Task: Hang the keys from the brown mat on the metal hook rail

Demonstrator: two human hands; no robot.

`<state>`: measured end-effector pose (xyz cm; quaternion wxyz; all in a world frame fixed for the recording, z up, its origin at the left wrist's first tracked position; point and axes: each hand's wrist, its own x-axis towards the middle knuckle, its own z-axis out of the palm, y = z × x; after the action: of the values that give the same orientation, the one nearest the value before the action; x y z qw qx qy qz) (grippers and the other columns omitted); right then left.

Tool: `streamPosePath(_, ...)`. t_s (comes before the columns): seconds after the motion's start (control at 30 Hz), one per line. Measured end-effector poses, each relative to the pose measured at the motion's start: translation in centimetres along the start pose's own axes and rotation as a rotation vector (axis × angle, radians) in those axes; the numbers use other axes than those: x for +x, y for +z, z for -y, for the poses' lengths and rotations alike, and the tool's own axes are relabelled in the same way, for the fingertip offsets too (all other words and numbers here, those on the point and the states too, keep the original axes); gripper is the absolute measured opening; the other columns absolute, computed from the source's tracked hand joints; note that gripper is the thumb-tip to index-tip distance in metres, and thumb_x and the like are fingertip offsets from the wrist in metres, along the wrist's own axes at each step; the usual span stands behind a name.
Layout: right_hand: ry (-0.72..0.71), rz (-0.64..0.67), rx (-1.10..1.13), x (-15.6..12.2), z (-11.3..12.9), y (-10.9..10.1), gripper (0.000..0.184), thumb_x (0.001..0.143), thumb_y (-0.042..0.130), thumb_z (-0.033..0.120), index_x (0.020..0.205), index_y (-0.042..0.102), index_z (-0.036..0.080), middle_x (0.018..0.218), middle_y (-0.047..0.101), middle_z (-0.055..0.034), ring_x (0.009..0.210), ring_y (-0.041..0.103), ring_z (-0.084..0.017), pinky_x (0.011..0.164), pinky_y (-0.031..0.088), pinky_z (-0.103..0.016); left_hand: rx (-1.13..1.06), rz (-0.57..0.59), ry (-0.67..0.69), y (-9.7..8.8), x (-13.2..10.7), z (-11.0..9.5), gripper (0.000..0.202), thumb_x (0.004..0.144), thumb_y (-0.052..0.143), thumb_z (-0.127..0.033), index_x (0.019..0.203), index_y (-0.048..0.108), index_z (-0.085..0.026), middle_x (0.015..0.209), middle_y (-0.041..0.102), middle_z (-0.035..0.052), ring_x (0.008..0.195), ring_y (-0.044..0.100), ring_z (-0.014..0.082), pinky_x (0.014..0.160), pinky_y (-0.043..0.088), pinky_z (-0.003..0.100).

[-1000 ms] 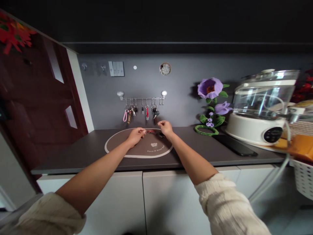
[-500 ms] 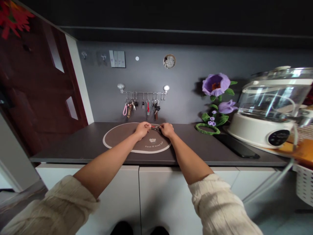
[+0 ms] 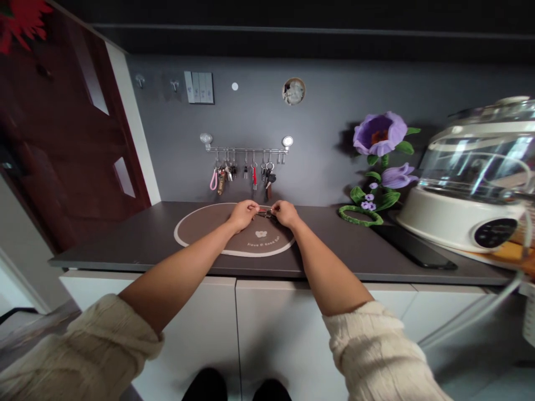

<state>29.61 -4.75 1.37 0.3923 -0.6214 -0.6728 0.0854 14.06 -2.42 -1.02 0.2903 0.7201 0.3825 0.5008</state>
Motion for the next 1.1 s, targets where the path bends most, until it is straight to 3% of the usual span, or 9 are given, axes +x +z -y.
streamPosePath(0.2,-0.117,0.018,0.026,-0.3,0.8,-0.4,0.007,0.07,0.054,0.019,0.07,0.06,0.016,0.065,0.06,-0.0008,0.058,0.048,-0.01,0.06,0.035,-0.022,0.049,0.002,0.064,-0.3,-0.2,-0.7,0.01,0.072,0.05,-0.015,0.076,0.059,-0.013,0.07,0.061,0.0029,0.067,0.055,0.0107,0.066,0.042,0.023)
streamPosePath(0.43,-0.146,-0.029,0.285,0.0,0.8,-0.2,0.013,0.069,0.055,0.027,0.072,0.058,0.015,0.064,0.058,-0.0001,0.057,0.047,-0.009,0.057,0.036,-0.022,0.031,-0.008,0.142,-0.2,-0.1,-0.9,0.009,0.072,0.052,-0.017,0.076,0.059,-0.013,0.075,0.063,0.0047,0.07,0.056,0.0117,0.069,0.043,0.024)
streamPosePath(0.83,-0.06,0.046,0.757,-0.9,2.2,-0.1,0.021,0.06,0.066,0.03,0.072,0.058,0.015,0.064,0.059,0.0003,0.057,0.05,-0.008,0.058,0.039,-0.022,-0.061,-0.021,0.132,-0.2,-0.4,-2.0,0.01,0.073,0.048,-0.018,0.071,0.057,-0.013,0.068,0.06,0.002,0.062,0.054,0.0104,0.063,0.042,0.022)
streamPosePath(1.1,-0.009,0.096,0.77,-0.9,1.8,0.0,0.027,0.056,0.067,0.034,0.07,0.055,0.014,0.058,0.054,0.003,0.051,0.044,-0.006,0.053,0.034,-0.021,-0.102,-0.059,0.144,-0.1,-0.2,-1.8,0.01,0.073,0.047,-0.02,0.07,0.055,-0.014,0.062,0.056,-0.0003,0.058,0.051,0.0093,0.059,0.04,0.021)
